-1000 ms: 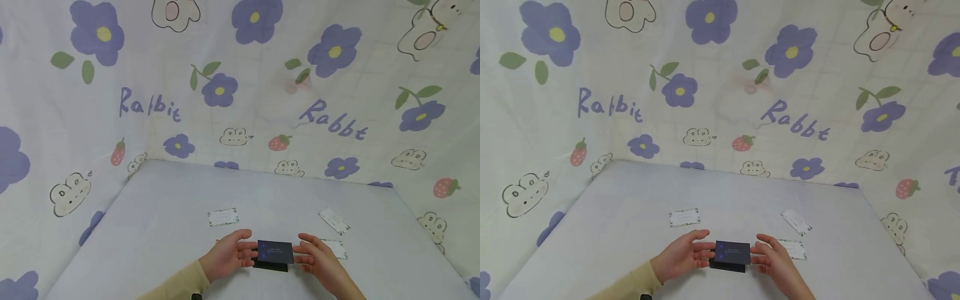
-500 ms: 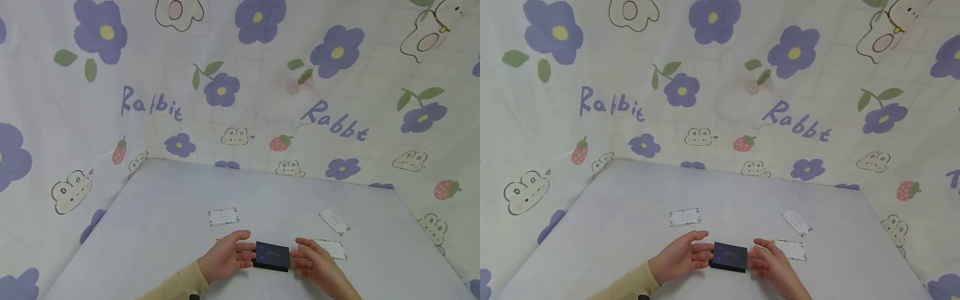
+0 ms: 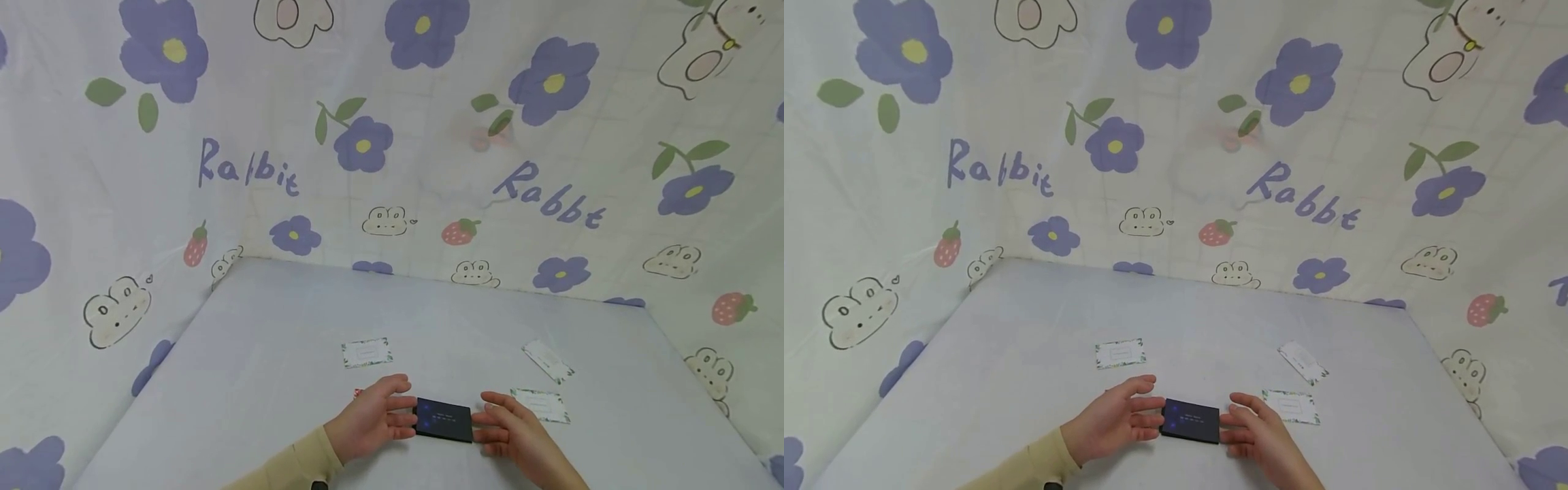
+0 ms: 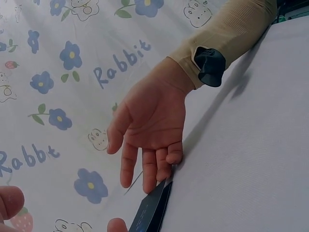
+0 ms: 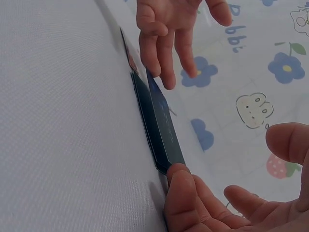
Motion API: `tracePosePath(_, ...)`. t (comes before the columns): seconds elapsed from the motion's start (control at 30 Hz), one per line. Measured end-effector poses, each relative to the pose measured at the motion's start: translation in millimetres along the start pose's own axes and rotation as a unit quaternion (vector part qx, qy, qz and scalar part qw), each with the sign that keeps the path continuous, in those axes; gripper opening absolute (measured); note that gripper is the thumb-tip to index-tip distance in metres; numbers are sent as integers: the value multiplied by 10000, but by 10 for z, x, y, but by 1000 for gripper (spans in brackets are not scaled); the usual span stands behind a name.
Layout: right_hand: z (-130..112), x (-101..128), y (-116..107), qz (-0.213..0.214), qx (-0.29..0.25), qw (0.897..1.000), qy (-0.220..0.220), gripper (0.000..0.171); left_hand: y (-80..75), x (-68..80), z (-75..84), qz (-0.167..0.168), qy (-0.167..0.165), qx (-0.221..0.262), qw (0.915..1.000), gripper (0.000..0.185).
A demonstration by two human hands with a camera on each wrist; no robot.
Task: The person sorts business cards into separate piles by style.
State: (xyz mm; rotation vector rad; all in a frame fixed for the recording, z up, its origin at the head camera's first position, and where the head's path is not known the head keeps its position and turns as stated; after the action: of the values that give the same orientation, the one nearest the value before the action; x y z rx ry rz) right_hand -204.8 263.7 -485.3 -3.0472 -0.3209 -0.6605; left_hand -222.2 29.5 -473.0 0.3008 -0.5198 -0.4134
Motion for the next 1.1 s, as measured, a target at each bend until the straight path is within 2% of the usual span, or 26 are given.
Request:
tracePosePath(0.3,10,-21,1,71,23,10000,44,68,0,-7,-2,156,-72,-213,9996,73)
tracePosePath(0.47,9,-26,6,29,-99,9999,-28,66,3,-17,-17,203,-89,-170,9996,73)
tracePosePath(0.83,5,-18,18,179,-131,9997,80,66,27,12,-3,97,32,-184,9998,74)
tracePosePath(1.1,29,-15,-6,146,-71,9999,43,67,32,-6,4,48,-46,-133,9999,71)
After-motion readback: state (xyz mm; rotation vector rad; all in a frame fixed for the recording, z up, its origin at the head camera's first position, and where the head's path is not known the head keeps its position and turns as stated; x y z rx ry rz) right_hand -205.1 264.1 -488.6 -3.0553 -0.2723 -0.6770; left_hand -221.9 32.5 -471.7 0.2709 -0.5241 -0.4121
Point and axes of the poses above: each hand's wrist, its own x-axis away from the middle knuckle, its own y-axis out of the palm, z = x × y, the point moved 6 cm from there along -x, towards the middle knuckle, and after that the axes turned 4 degrees about -x, right-handed, at the moved point
